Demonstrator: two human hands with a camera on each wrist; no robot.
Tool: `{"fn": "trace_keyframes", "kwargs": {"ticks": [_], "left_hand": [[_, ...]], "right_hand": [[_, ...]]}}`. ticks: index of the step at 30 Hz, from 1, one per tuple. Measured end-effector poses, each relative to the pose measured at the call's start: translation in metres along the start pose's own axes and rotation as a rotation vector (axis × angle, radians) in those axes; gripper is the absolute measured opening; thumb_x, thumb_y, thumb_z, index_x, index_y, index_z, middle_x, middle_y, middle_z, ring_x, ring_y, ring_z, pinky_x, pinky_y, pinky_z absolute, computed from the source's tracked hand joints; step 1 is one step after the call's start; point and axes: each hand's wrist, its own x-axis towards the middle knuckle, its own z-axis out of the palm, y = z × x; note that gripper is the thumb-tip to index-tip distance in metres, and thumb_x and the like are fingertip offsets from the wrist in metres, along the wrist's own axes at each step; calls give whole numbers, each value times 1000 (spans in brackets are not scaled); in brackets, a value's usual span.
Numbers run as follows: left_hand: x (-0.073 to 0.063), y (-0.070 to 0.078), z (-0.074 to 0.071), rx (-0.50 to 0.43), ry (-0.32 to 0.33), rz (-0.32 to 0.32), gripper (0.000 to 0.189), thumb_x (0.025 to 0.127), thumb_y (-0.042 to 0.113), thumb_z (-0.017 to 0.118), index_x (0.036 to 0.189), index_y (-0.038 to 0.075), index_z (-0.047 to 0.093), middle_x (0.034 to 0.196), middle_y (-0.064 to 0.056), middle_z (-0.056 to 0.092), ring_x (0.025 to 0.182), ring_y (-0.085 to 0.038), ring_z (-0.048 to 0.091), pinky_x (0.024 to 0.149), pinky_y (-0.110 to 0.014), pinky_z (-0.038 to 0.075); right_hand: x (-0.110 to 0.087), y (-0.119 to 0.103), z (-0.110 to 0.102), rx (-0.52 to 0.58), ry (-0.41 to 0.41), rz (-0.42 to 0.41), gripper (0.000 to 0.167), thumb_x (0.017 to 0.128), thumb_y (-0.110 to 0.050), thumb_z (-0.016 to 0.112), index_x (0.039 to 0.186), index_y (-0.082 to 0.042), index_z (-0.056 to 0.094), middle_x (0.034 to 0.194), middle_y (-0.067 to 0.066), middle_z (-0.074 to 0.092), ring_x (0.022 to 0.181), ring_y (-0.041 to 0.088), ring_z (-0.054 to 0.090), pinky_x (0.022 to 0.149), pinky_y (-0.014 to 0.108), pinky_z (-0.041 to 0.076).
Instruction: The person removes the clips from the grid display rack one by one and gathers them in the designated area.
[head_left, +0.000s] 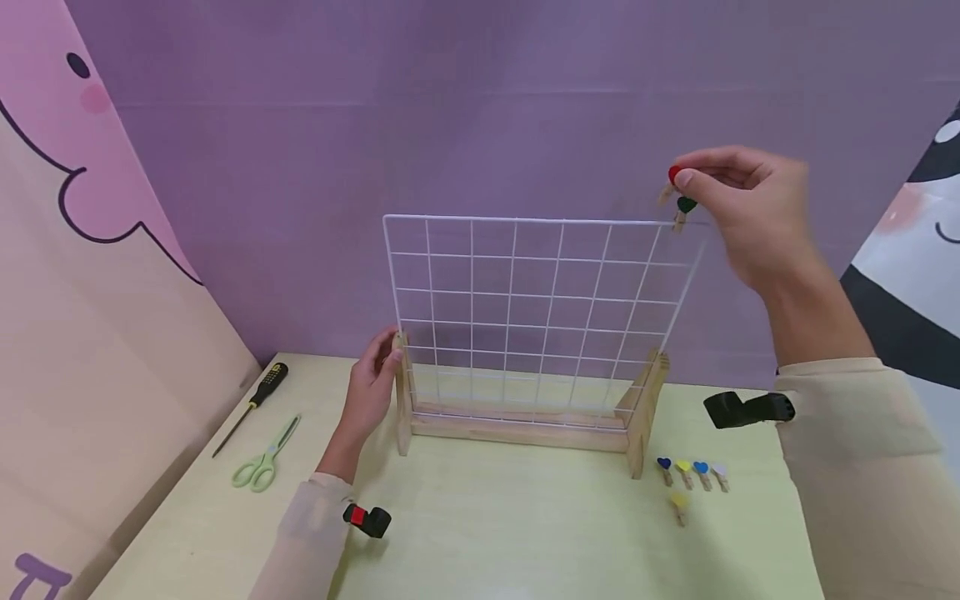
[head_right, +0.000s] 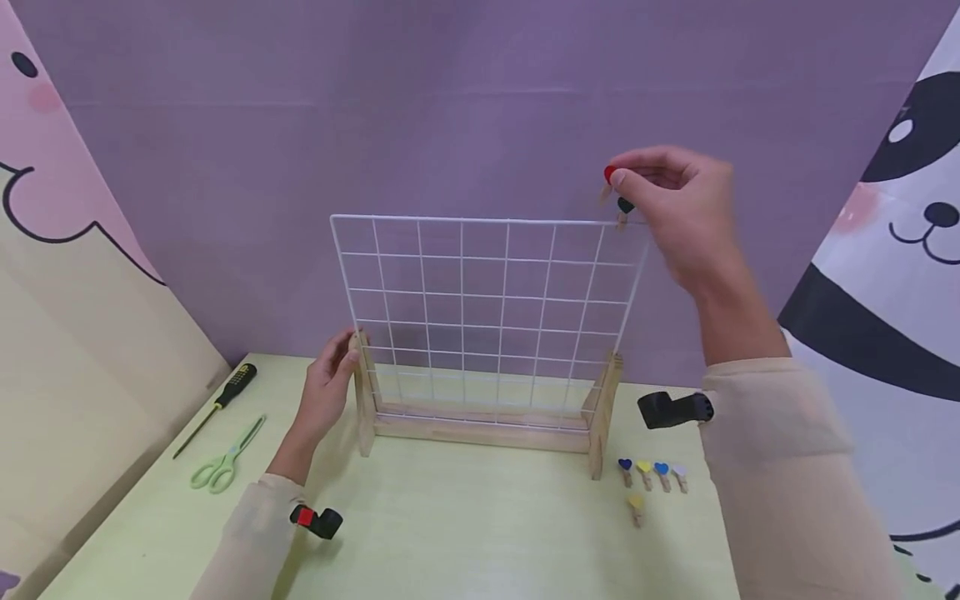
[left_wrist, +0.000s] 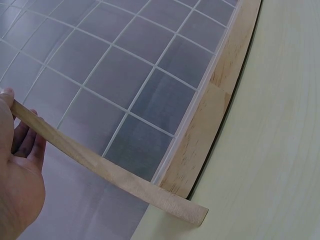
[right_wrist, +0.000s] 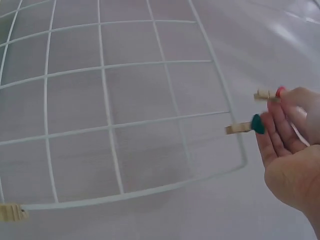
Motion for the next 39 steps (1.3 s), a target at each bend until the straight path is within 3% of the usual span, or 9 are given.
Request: {"fn": "trace_keyframes", "kwargs": {"ticks": [4,8,11,15,22,24,33,37,39], "left_hand": [[-1,0,-1,11,2,-13,45,109,19,52,153,8,46,147,-17,59,136,-29,54,101,-4,43],[-1,0,-1,2,6,-18,45,109,18,53,152,8,46,147,-17,59,131,-22,56,101,-6,44],[-2,-1,-1,-9,5,-18,44,109,18,53,152,8,47,145,-17,60,126,-13,56,101,-7,45],[-2,-1,0,-2,0,-14,45,109,18,53,152,8,46,146,-17,60,127,-9,55,102,-7,44],[-1,-1,0,4,-4,-11,46,109,18,52,153,7,45,148,-17,59,135,-23,54,103,-5,43],[-1,-1,0,-1,-4,-9,46,109,18,52,153,8,45,148,-17,59,135,-22,54,103,-6,43],[-2,2,3,-1,-2,-17,44,109,18,52,152,9,46,146,-18,60,125,-7,55,101,-6,44],[-1,1,3,-4,-10,-15,45,109,17,52,152,8,46,146,-19,59,130,-16,56,101,-6,44],[0,1,3,-7,-13,-6,45,109,17,52,152,7,46,147,-21,58,132,-23,55,102,-6,43]], "right_hand": [[-10,-8,-3,22,12,-50,21,88,0,79,108,5,76,95,4,77,94,15,68,90,12,54],[-24,-13,-11,-45,18,-10,27,88,-4,80,113,4,76,101,2,75,99,14,67,89,9,53],[-38,-13,-17,-161,20,34,29,90,-10,79,117,0,76,104,-2,74,105,11,63,87,6,52],[-58,-6,-25,-286,-6,31,28,93,-9,75,120,0,74,104,-6,75,109,11,61,88,5,51],[-96,17,-33,-620,-29,48,28,99,-13,69,126,-5,71,104,-21,73,105,3,62,86,3,49],[-105,24,-36,-651,-41,66,28,100,-15,69,126,-5,70,103,-23,73,104,2,62,85,3,49],[-144,55,-50,-628,-110,106,24,99,-7,69,122,-3,71,101,-19,76,96,-4,65,83,5,51],[-161,71,-60,-603,-121,138,25,100,-8,68,123,0,70,100,-15,76,95,-1,67,85,6,52],[-168,79,-64,-535,-118,164,25,99,-7,68,122,3,69,98,-11,77,93,2,69,85,8,53]]}}
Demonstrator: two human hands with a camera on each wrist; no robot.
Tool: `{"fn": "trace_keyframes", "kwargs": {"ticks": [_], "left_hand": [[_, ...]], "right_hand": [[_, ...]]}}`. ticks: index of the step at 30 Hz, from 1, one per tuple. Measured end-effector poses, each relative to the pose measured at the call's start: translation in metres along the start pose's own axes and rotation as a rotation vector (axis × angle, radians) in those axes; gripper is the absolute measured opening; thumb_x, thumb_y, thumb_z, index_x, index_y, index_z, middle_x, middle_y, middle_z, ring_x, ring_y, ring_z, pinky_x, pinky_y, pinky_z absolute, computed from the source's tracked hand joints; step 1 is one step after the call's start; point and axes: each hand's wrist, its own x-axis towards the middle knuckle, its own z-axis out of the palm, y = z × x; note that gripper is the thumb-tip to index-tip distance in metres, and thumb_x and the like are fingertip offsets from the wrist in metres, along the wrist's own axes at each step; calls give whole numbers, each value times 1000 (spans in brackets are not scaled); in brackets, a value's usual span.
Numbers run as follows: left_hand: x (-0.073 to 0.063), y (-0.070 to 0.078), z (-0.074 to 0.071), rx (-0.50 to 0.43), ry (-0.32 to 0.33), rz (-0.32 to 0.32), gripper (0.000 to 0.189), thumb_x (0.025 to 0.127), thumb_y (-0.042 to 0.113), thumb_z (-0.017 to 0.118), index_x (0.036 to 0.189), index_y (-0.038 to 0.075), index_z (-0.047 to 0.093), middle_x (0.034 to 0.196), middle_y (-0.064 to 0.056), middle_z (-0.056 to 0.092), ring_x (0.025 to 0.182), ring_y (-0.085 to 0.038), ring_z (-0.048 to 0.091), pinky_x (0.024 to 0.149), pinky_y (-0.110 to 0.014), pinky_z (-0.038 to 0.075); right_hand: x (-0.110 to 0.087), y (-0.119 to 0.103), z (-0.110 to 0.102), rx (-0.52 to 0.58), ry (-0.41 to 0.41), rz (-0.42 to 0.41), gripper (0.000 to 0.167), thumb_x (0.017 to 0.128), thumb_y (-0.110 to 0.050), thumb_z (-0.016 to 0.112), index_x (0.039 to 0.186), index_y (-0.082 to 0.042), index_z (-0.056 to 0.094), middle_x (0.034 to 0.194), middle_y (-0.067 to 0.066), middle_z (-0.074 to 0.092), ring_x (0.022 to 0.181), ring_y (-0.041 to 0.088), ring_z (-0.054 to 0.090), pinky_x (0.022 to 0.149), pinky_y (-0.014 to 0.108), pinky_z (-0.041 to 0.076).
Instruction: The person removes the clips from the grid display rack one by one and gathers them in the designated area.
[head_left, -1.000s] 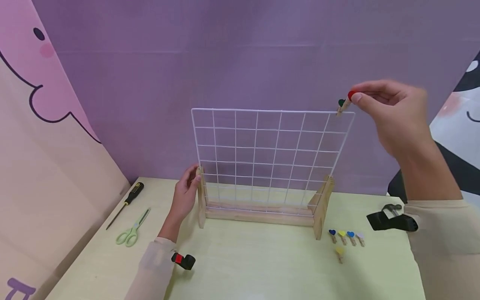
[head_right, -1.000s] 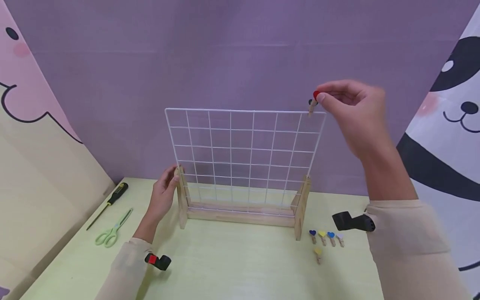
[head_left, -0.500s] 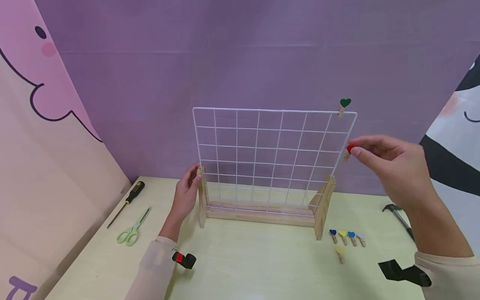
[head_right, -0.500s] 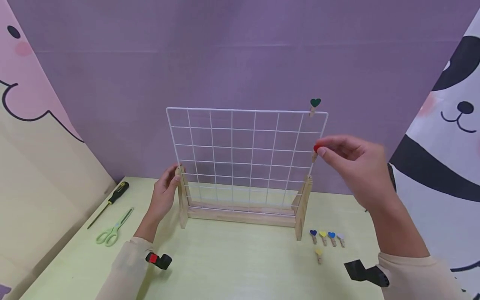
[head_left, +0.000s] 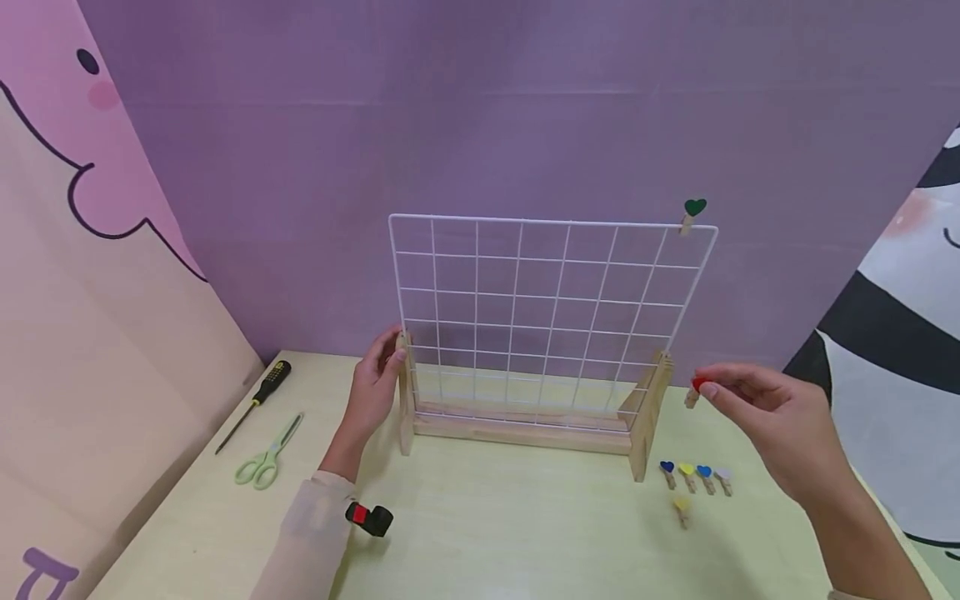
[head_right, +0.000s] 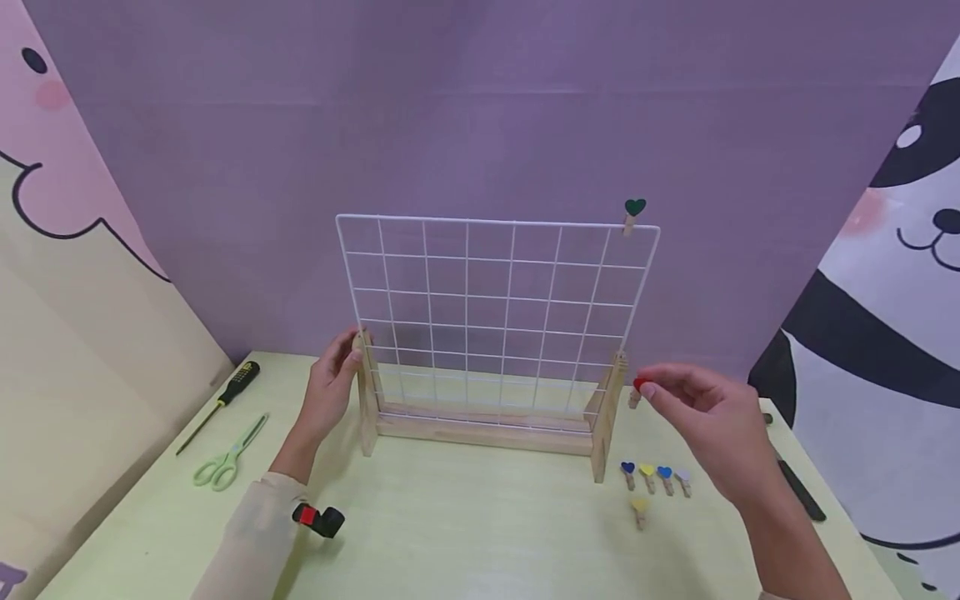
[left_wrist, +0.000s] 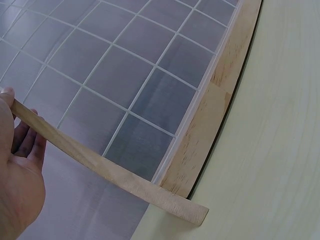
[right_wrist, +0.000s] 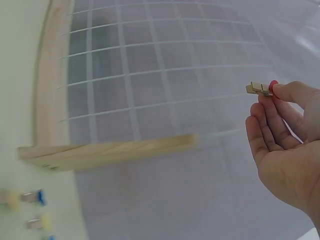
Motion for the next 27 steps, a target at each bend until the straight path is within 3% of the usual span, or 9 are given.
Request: {"fn": "trace_keyframes", "kwargs": {"ticks": [3,5,10,20,27], "left_hand": [[1,0,-1,-7,-1,15,44,109,17,52,152,6,46,146,-24,58,132,-25,55,101,-7,44],[1,-1,-1,-5,3,13,44,109,17,52,152,6,46,146,-24,58,129,-18,56,101,-7,44],[-1,-1,-1,-2,15,-2,44,109,16,53,151,8,47,146,-21,59,125,-6,56,102,-7,44],[-3,-3,-2,24,-15,-35,48,110,24,50,155,10,42,149,-17,56,137,-26,52,101,-4,42],[-1,0,-1,14,-9,-26,47,110,22,51,154,9,44,147,-18,57,133,-26,53,99,-5,44]], "right_hand": [[-8,14,2,51,-14,32,25,99,-7,68,121,4,68,96,-8,77,92,2,70,85,10,55],[-13,23,3,61,-28,46,25,99,-7,68,122,4,68,98,-9,78,92,2,71,84,11,55],[-28,45,5,-25,-51,127,28,101,-15,68,125,-2,69,102,-15,77,94,-2,71,82,11,56],[-50,82,5,-43,-36,290,29,100,-21,70,123,-4,71,103,-23,75,92,-5,69,75,14,56],[-60,106,2,-30,-49,344,32,100,-24,70,124,-3,71,102,-23,75,90,-5,69,78,13,56]]}}
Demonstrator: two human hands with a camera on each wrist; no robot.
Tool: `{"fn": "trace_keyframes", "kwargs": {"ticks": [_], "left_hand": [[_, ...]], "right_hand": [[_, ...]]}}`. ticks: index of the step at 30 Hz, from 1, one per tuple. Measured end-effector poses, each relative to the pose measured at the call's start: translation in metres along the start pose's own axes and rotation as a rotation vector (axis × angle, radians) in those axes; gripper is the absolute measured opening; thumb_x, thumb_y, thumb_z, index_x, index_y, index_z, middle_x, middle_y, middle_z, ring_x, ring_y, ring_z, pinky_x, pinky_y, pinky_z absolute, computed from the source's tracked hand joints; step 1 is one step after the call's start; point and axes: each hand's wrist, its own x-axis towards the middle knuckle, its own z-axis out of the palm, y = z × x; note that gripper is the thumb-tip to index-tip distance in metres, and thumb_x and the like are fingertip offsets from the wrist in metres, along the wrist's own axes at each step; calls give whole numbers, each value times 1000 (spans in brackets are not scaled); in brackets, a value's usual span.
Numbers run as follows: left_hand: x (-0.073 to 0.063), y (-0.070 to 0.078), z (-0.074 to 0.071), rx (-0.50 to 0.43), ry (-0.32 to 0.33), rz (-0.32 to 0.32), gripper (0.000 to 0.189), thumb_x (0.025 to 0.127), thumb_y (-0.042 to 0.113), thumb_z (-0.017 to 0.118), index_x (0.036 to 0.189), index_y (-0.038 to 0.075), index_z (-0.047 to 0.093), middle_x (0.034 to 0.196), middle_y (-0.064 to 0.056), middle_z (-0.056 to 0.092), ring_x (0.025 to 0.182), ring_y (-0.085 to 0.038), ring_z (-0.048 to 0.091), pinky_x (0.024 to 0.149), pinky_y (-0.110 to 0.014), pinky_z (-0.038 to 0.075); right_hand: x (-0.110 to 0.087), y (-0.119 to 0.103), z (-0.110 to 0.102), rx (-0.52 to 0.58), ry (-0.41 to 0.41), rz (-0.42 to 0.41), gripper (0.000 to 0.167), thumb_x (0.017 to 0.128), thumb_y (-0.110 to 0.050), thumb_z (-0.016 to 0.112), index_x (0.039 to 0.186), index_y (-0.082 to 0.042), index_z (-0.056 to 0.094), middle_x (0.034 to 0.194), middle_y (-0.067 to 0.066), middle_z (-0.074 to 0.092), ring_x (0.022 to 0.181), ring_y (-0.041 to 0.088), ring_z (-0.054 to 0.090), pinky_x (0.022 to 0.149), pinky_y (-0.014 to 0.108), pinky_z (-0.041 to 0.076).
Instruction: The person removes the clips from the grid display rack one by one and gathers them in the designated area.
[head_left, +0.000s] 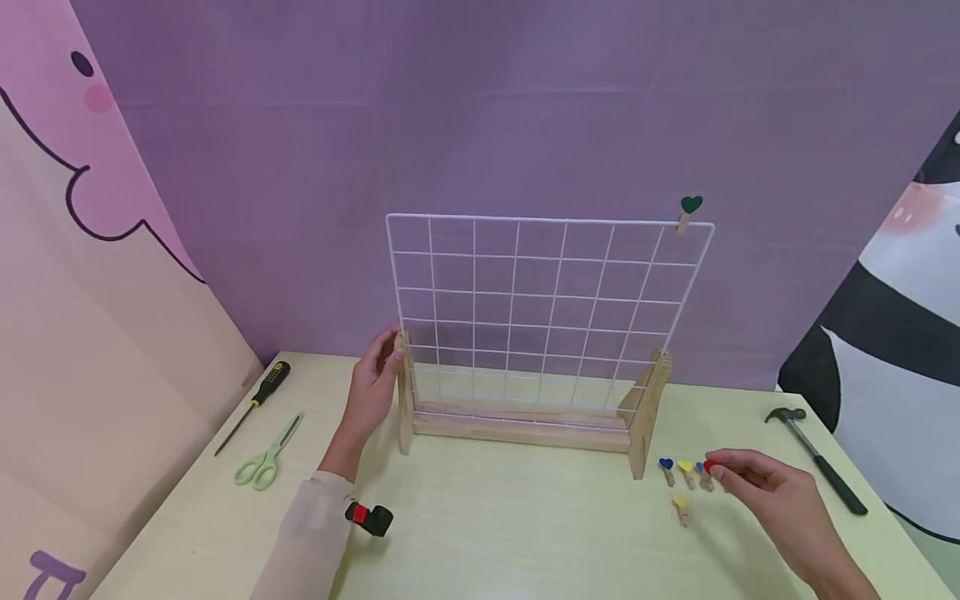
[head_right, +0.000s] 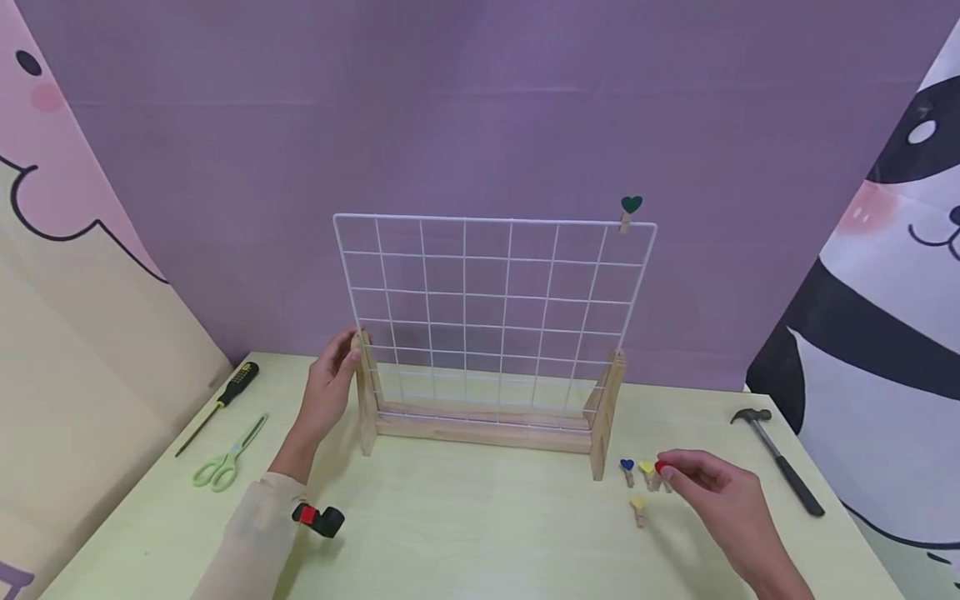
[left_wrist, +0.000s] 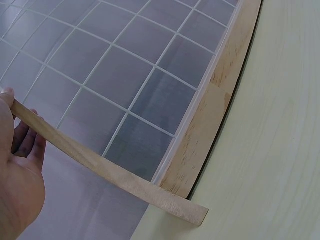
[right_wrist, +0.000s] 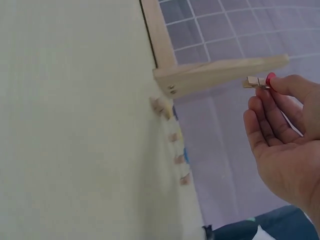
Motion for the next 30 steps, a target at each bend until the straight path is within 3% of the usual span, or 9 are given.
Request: {"fn": "trace_keyframes", "kwargs": {"ticks": [5,8,13,15,18,24,30], "left_hand": [[1,3,1,2,6,6,46,110,21,52,153,9,45,146,-18,58,130,-24,54,97,-6,45],[1,3,1,2,10,3,45,110,20,51,153,9,46,146,-18,58,130,-22,55,98,-6,45],[1,2,2,-16,4,13,45,110,19,51,153,8,46,147,-19,58,130,-21,54,100,-7,45],[1,1,2,-21,7,16,44,109,19,52,152,8,46,146,-20,58,130,-23,55,99,-7,45],[0,1,2,-24,6,15,44,109,19,52,152,9,46,146,-20,58,131,-25,55,99,-7,45],[1,-1,3,-14,5,23,45,109,19,52,152,7,47,146,-20,59,129,-19,55,99,-7,45],[1,0,2,-18,13,30,44,109,19,52,152,7,47,145,-21,59,126,-17,56,98,-7,46]], "right_hand": [[0,16,-2,-17,-40,8,38,101,-26,68,126,2,68,104,-15,78,92,-1,70,82,15,57],[1,22,-3,-44,-67,58,42,101,-30,68,128,2,67,104,-13,78,93,-1,69,81,16,57],[5,33,-6,-126,-154,174,42,99,-32,70,130,-3,70,111,-18,74,95,-17,57,81,16,56],[6,38,-7,-154,-197,186,40,99,-30,71,129,-3,71,117,-13,73,97,-21,53,82,15,56],[5,45,-5,-166,-231,176,37,99,-26,71,127,-1,71,118,-9,73,96,-20,53,81,16,56],[4,53,-1,-150,-213,144,34,98,-20,72,123,3,72,109,-10,75,95,-11,61,79,17,57],[7,56,0,-207,-215,132,33,96,-22,74,121,0,73,114,2,75,92,-10,59,78,17,56]]}}
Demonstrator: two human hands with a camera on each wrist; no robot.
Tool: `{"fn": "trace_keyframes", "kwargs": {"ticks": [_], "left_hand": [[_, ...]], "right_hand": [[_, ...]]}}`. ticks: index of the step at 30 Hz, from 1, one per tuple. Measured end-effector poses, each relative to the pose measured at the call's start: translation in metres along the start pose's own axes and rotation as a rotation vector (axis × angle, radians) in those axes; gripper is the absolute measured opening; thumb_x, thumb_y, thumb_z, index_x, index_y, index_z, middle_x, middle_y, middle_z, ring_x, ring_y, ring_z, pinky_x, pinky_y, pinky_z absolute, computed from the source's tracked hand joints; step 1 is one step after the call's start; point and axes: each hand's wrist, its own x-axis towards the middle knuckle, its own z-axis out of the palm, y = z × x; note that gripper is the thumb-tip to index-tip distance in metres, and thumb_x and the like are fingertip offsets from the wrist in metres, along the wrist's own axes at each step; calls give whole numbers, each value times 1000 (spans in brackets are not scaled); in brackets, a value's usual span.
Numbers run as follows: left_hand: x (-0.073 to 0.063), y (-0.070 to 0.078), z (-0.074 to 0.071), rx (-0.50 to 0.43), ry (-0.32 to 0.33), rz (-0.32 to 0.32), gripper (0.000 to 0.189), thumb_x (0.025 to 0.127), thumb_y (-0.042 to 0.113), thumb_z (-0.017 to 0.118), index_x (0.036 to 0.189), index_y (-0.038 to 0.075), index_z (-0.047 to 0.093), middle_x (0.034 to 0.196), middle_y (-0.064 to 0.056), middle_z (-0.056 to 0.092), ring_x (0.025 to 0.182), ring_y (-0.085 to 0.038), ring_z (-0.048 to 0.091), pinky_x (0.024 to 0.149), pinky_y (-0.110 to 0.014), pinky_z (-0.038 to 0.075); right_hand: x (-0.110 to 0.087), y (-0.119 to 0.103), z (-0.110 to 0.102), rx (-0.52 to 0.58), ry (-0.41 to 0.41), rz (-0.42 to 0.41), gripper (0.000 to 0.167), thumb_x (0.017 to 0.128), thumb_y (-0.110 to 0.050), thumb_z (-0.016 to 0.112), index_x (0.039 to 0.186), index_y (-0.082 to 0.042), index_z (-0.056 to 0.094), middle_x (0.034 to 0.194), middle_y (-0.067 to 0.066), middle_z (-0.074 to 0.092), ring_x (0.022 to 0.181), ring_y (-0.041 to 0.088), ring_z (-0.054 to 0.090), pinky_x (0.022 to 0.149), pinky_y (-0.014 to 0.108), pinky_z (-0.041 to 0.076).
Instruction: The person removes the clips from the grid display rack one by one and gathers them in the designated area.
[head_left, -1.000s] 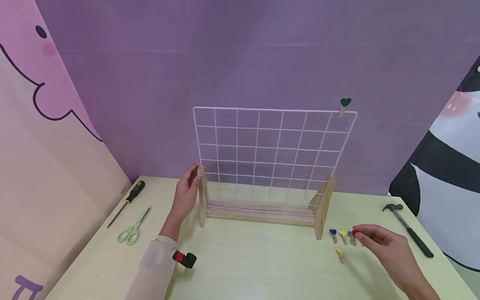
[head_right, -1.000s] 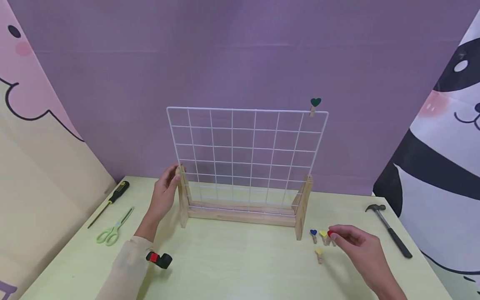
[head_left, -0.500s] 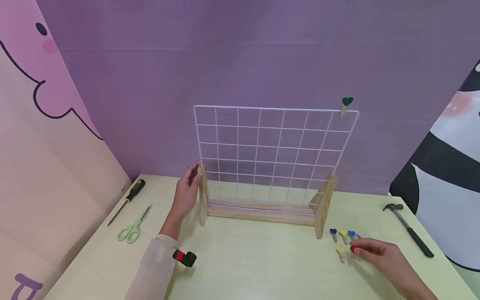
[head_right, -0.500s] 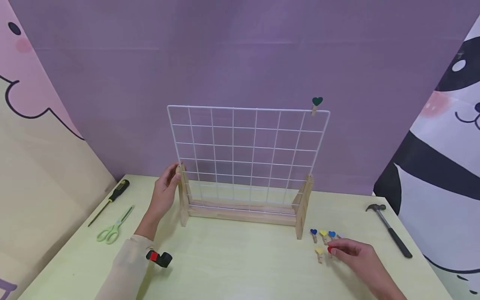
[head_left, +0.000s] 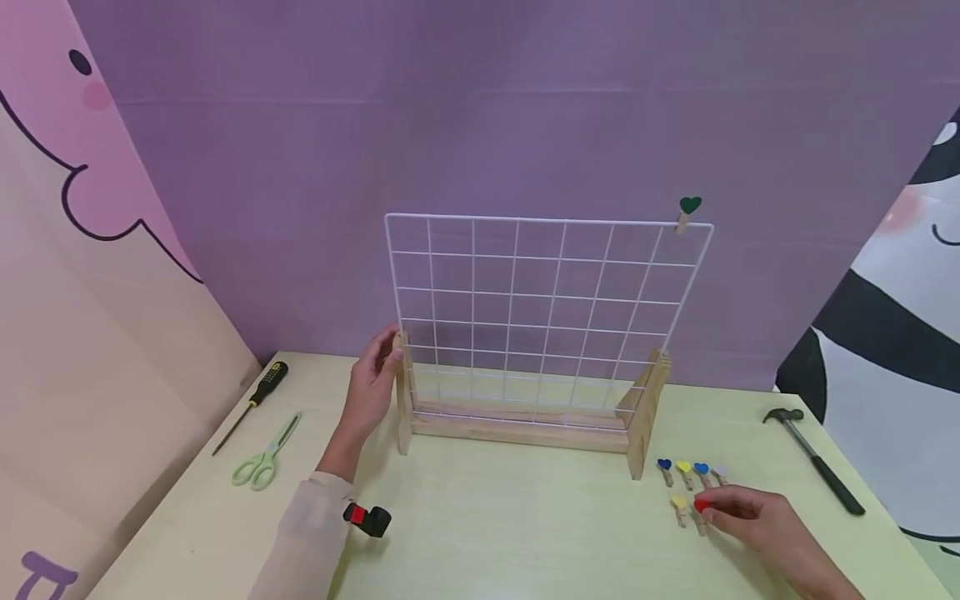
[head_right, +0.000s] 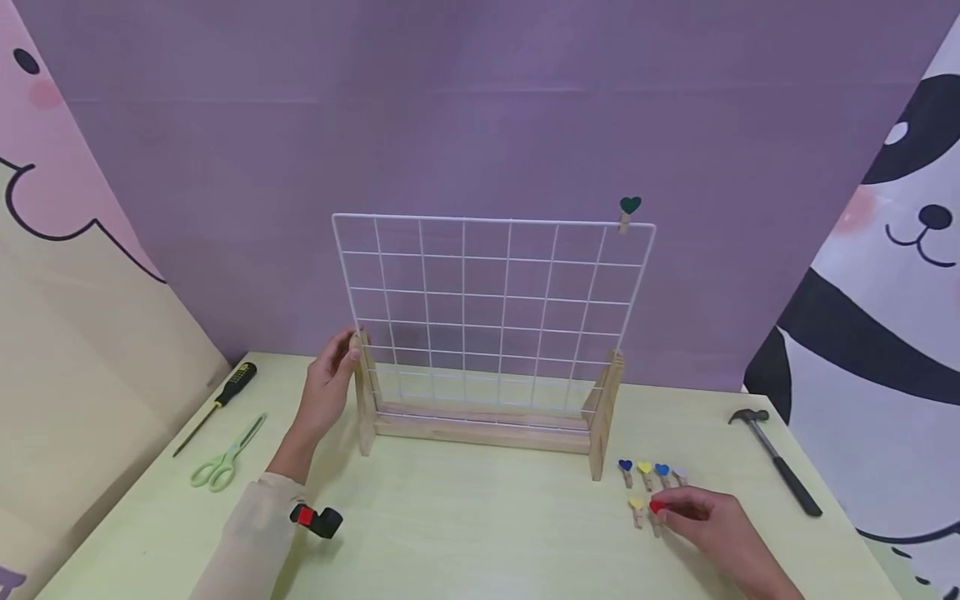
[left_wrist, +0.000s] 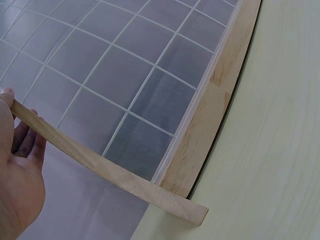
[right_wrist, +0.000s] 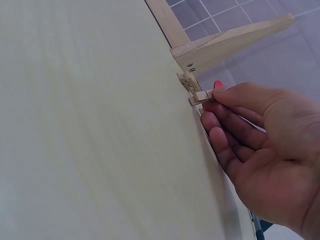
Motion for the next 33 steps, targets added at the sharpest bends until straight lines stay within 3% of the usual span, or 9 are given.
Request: {"fn": "trace_keyframes", "kwargs": {"ticks": [6,13,25,33], "left_hand": [[-2,3,-2,-1,-4,-12,44,109,20,52,152,9,47,146,-17,59,131,-25,55,100,-7,45],[-4,-1,0,-6,-11,-12,45,110,19,51,152,6,46,146,-21,59,125,-8,55,98,-8,45],[-3,-1,-4,17,-14,-10,45,110,22,51,153,9,45,147,-18,59,129,-15,54,100,-7,44],[0,-1,-1,-7,-12,9,45,110,18,51,152,5,45,146,-24,57,129,-26,55,97,-8,46]], "right_hand": [[1,0,7,-69,19,-50,29,95,-20,75,117,-2,74,112,5,76,89,-7,61,77,17,56],[0,0,9,-128,32,-50,30,93,-18,77,119,-4,74,112,7,76,86,-7,62,76,17,57],[0,0,14,-158,100,-108,22,91,-13,78,112,-7,77,106,5,78,83,-8,61,73,18,56],[-1,-13,-4,-127,147,-117,28,96,-17,74,119,-2,74,111,7,77,87,-14,61,74,15,56]]}}
